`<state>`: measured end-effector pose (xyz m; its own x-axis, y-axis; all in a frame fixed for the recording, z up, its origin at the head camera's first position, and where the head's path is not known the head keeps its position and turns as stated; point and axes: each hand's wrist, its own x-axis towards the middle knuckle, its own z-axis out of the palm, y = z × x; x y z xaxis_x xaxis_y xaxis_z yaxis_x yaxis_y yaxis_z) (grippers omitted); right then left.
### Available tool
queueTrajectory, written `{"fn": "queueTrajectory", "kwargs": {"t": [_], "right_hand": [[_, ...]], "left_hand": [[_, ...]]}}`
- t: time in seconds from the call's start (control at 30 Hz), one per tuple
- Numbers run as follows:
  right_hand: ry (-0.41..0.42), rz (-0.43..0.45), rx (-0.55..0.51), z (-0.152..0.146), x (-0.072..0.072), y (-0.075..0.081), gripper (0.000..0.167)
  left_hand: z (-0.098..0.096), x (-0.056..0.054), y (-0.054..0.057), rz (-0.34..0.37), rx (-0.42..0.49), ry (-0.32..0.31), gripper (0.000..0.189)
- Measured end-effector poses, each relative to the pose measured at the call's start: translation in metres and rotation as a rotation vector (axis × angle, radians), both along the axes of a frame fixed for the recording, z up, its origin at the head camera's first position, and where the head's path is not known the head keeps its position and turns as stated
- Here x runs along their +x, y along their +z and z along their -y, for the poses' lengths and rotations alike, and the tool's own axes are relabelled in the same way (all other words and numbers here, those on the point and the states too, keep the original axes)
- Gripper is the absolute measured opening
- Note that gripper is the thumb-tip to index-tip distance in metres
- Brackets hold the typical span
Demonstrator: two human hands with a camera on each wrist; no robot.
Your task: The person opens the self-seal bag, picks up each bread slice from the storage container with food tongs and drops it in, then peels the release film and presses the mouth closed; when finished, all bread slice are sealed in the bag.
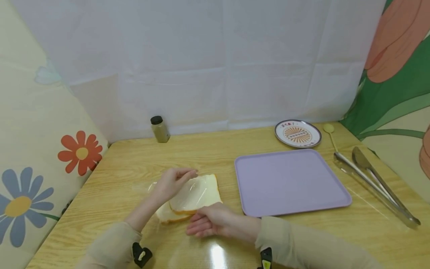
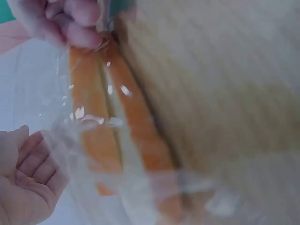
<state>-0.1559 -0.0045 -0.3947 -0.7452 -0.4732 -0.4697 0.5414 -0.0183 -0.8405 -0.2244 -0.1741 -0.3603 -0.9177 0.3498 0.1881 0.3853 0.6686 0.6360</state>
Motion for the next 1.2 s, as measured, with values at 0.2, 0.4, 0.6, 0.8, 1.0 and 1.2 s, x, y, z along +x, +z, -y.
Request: {"fn": "queueTrajectory", "kwargs": {"t": [0.2, 0.4, 0.6, 0.8, 1.0, 1.2], "right_hand": [[-0.020, -0.024, 0.000, -0.005, 0.002, -0.004, 0.023], [-0.006, -0.037, 0.000, -0.008, 0.001, -0.007, 0.021], [-0.004, -0.043, 0.005, -0.009, 0.000, -0.009, 0.019], [0.013, -0.049, 0.013, -0.011, -0.001, -0.009, 0.020], [0.032, -0.056, 0.031, -0.014, -0.001, -0.007, 0.020], [0.065, -0.073, 0.062, -0.019, -0.002, -0.005, 0.022]], "left_hand": [[0.004, -0.015, 0.017, 0.038, -0.220, -0.090, 0.031], [0.003, -0.037, 0.015, 0.109, -0.445, -0.167, 0.029], [0.021, -0.087, -0.038, 0.092, -0.489, -0.282, 0.042], [0.019, -0.102, -0.045, 0.219, -0.524, -0.313, 0.037], [0.006, -0.090, -0.025, 0.285, -0.539, -0.334, 0.022], [0.027, -0.136, -0.082, 0.192, -0.496, -0.393, 0.017]]}}
